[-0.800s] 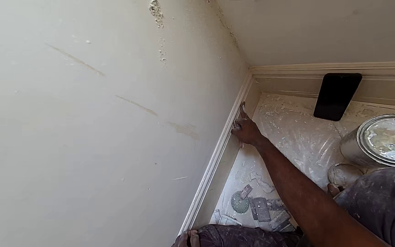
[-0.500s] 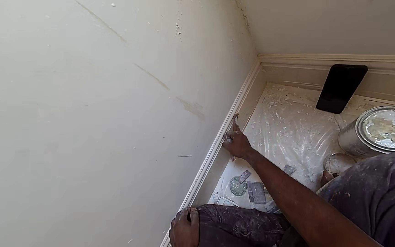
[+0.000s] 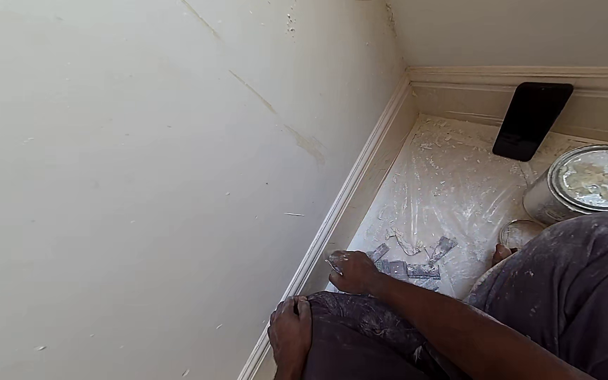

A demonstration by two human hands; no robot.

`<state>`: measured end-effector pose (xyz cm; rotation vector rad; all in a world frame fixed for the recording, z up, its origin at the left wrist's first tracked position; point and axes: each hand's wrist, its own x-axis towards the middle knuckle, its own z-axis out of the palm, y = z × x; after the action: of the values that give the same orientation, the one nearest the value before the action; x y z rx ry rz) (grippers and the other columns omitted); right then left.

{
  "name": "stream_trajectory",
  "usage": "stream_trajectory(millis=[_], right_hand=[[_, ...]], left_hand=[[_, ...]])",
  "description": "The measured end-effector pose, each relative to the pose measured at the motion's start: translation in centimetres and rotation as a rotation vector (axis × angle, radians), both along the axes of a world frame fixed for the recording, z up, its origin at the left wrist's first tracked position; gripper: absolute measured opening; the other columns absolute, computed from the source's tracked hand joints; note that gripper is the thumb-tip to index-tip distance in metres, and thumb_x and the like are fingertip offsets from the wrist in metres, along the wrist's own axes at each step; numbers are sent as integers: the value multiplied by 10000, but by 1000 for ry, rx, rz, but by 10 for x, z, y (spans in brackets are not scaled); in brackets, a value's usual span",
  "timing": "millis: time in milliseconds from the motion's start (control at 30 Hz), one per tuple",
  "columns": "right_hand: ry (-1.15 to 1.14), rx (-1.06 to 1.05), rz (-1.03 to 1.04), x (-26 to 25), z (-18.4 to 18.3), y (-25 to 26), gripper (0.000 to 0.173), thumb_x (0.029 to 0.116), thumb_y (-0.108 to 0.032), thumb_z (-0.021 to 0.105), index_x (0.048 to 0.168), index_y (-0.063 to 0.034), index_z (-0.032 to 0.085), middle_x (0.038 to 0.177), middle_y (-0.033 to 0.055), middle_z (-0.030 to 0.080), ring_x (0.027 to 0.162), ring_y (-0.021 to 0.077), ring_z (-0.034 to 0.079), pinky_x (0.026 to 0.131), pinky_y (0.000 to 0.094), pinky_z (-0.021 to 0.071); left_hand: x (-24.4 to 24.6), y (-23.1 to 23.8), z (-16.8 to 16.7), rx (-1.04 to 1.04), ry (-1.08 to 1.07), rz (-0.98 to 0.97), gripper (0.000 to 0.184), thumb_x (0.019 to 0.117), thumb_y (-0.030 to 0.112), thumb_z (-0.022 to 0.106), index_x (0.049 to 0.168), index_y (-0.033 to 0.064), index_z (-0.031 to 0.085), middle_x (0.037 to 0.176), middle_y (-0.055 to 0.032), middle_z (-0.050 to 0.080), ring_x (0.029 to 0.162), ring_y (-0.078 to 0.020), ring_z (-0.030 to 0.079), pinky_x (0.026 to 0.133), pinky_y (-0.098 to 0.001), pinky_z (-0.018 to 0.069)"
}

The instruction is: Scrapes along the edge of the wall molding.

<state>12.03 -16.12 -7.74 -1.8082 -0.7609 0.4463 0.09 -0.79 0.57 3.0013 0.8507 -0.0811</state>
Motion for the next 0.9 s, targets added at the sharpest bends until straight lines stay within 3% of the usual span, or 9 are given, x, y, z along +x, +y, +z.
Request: stream_trajectory(millis=[33, 133, 333, 500, 567, 633, 733, 900], right_hand=[[-66, 61, -40, -1, -7, 0, 297, 1004, -238, 526, 1056, -1, 698, 1079, 181, 711, 971, 331, 702, 807, 542, 538], [-12, 126, -307, 8, -23, 1, 372, 1068, -295, 460, 986, 1, 669, 891, 156, 684, 831, 315, 700, 731, 520, 560], [393, 113, -625, 71, -32, -30, 488, 1102, -413, 411, 1254, 5, 610, 1019, 214, 705, 981, 380, 698, 862, 607, 538], [432, 315, -814, 116, -39, -41, 461, 1120, -332, 380, 1402, -7, 543, 1175, 210, 686, 1113, 324, 664, 991, 544, 508], [397, 398, -855, 132, -41, -39, 469, 1127, -321, 361, 1375, 24, 561, 1223, 221, 672, 1160, 305, 649, 1035, 509, 492], [374, 467, -918, 148, -38, -34, 462, 1130, -324, 344, 1297, 28, 593, 1155, 203, 675, 1096, 276, 656, 989, 481, 508], [359, 473, -977, 161, -25, -28, 483, 1133, -329, 330, 1333, 26, 589, 1172, 201, 684, 1118, 262, 661, 1011, 463, 507], [299, 331, -1113, 167, -13, -23, 459, 1125, -346, 366, 1132, 2, 664, 903, 150, 689, 869, 266, 688, 819, 489, 544]], left_hand=[[-2, -1, 1, 2, -14, -2, 373, 1050, 262, 459, 1070, 10, 733, 1068, -209, 705, 1089, -416, 644, 938, -633, 465], [-8, 0, 1, 7, -50, -6, 378, 1049, 267, 462, 1064, 8, 737, 1067, -218, 706, 1089, -417, 648, 945, -626, 469], [-4, 1, 1, -20, -32, 5, 368, 1051, 262, 463, 1048, 17, 739, 1058, -200, 709, 1097, -407, 646, 965, -624, 463], [1, 2, 0, -40, -13, 12, 336, 1049, 257, 487, 1032, 29, 735, 1026, -176, 700, 1062, -393, 644, 935, -622, 466], [2, 4, -1, -52, -11, 6, 330, 1042, 249, 487, 1022, 34, 736, 1013, -172, 698, 1049, -382, 648, 934, -621, 469], [3, 5, -3, -59, -12, 5, 337, 1036, 255, 479, 1015, 39, 737, 1001, -163, 698, 1045, -375, 648, 938, -617, 464], [4, 6, -4, -60, -3, 3, 361, 1029, 275, 468, 1017, 39, 740, 1022, -167, 703, 1067, -382, 646, 942, -620, 463], [7, 6, -4, -55, 0, 0, 354, 1022, 277, 481, 994, 42, 744, 1009, -157, 706, 1062, -372, 650, 943, -614, 467]])
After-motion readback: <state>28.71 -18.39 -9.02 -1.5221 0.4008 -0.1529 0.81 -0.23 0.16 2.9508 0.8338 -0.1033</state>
